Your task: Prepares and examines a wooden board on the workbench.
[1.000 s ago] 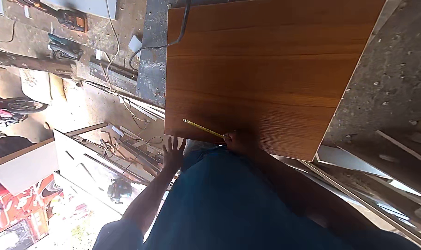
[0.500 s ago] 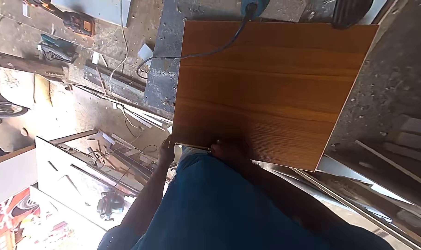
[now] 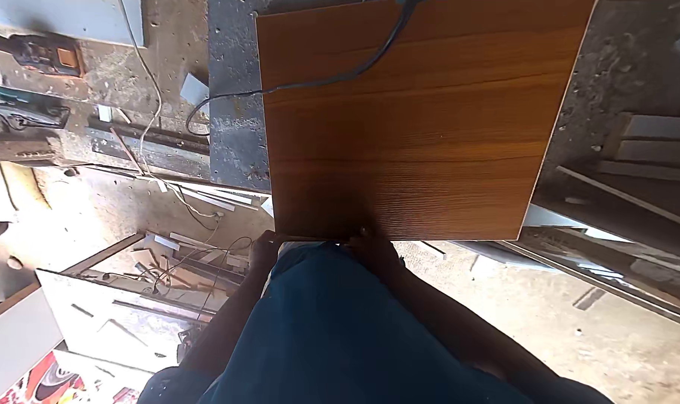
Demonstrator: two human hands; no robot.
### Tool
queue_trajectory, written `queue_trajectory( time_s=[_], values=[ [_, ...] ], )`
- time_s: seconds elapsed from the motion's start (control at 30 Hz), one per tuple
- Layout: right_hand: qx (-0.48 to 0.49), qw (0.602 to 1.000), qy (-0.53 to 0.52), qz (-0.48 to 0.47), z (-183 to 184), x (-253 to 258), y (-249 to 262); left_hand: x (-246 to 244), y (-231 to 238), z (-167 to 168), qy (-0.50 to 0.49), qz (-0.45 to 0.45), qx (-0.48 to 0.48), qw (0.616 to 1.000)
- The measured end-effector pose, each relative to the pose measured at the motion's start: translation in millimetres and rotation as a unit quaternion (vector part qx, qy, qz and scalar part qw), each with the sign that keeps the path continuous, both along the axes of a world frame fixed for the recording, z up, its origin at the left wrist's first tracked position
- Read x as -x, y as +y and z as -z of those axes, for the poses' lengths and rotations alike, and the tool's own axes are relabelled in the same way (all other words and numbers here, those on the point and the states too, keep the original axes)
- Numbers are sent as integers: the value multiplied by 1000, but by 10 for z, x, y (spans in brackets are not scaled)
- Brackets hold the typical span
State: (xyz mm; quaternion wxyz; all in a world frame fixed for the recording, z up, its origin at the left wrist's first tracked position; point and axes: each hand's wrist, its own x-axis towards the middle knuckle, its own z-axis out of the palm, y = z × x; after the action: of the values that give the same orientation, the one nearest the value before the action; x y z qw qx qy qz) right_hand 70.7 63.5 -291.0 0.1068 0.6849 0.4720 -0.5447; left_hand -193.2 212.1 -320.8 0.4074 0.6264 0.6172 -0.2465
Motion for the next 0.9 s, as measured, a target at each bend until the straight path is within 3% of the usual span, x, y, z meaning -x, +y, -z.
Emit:
queue_trajectory(
  time_s=[0.1, 0.2, 0.27, 0.33, 0.4, 0.57, 0.67, 0.77, 0.9],
  values=[
    [-11, 999, -12, 38, -33, 40, -24, -9, 63, -91, -40, 119, -98, 987],
    [-11, 999, -27, 41, -58, 51, -11, -121, 64, -124, -166, 258, -207, 929],
    [-3, 999, -31, 33, -59, 58, -6, -240, 61, -89, -237, 345, -222, 881],
    [2, 999, -34, 24, -46, 54, -6, -325, 87, -35, -246, 392, -172, 870],
    [3, 999, -28, 16, -35, 52, -24, -304, 110, 35, -236, 407, -134, 872],
    [20, 999, -3, 33, -71, -51, 12, -321, 124, 48, -246, 408, -160, 865],
    [-27, 998, 5, 51, -26, -109, -84, -384, 135, -13, -224, 400, -136, 878],
    [-49, 999, -10, 8, -41, -104, -111, -371, 136, -15, -229, 389, -121, 884],
    [-130, 990, -48, 12, -53, -69, -124, -330, 98, 93, -262, 364, -161, 879]
  ],
)
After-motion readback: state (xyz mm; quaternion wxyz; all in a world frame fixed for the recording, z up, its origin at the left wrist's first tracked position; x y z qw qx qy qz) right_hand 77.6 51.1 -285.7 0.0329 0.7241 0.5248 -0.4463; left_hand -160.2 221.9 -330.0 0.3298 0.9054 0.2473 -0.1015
